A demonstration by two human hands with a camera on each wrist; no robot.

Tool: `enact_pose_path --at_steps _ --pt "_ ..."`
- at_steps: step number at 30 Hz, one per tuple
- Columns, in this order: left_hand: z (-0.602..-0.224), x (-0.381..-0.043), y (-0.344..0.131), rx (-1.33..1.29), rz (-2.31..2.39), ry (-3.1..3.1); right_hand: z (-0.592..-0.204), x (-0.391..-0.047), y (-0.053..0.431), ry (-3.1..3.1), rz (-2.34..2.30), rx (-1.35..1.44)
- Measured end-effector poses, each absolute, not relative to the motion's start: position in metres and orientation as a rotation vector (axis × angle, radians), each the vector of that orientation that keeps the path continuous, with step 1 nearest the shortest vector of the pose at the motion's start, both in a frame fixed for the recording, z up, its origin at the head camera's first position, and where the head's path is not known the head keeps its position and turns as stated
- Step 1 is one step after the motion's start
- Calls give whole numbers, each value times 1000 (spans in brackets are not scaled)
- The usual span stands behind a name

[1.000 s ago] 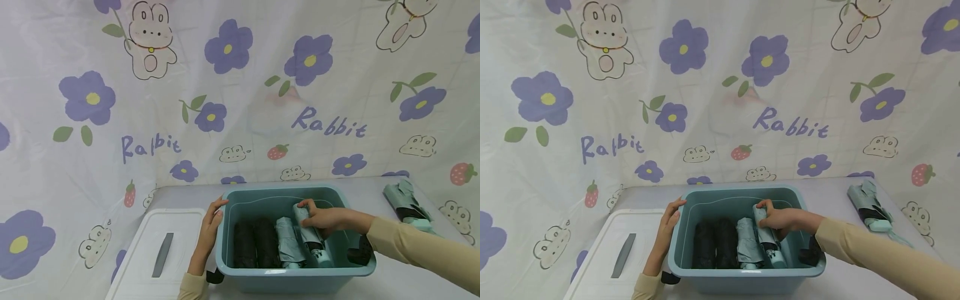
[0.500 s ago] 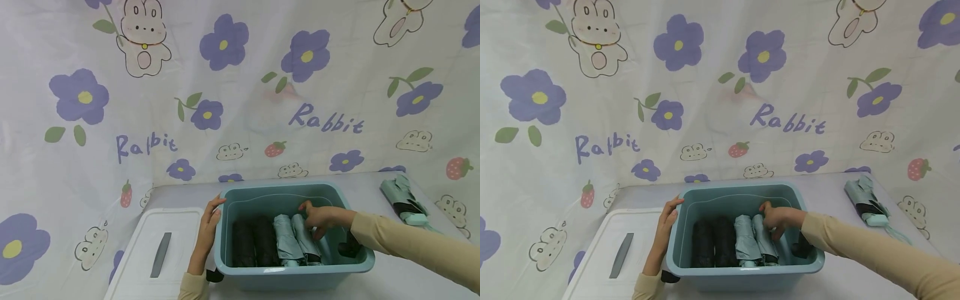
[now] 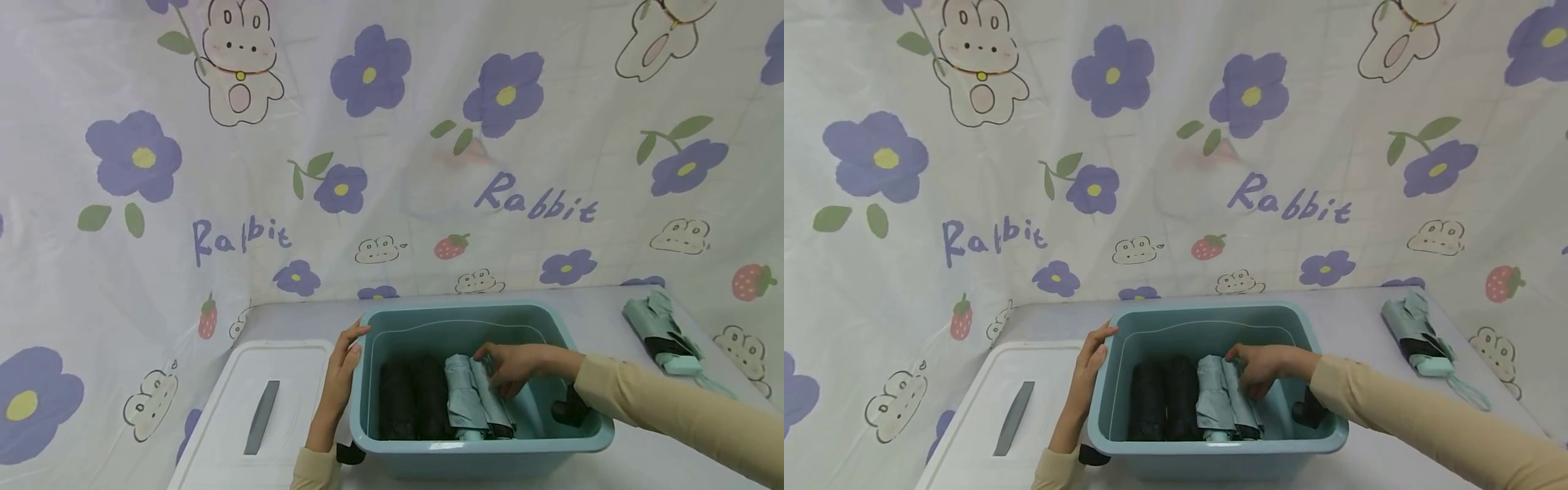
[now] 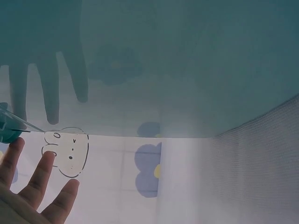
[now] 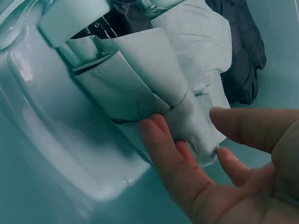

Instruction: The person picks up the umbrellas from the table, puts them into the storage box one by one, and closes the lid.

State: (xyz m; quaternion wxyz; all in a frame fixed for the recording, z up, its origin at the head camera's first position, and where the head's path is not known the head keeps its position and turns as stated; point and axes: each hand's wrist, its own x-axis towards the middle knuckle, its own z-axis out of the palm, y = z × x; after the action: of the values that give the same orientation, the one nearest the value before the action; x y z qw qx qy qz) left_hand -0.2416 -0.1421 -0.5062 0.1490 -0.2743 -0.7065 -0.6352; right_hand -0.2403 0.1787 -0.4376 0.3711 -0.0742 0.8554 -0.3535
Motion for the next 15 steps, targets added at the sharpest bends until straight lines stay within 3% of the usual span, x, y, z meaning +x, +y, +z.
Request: enact_pose_path --at_steps 15 --pt "-495 -234 -139 -800 -1891 -2036 -435 -241 169 2220 -321 -595"
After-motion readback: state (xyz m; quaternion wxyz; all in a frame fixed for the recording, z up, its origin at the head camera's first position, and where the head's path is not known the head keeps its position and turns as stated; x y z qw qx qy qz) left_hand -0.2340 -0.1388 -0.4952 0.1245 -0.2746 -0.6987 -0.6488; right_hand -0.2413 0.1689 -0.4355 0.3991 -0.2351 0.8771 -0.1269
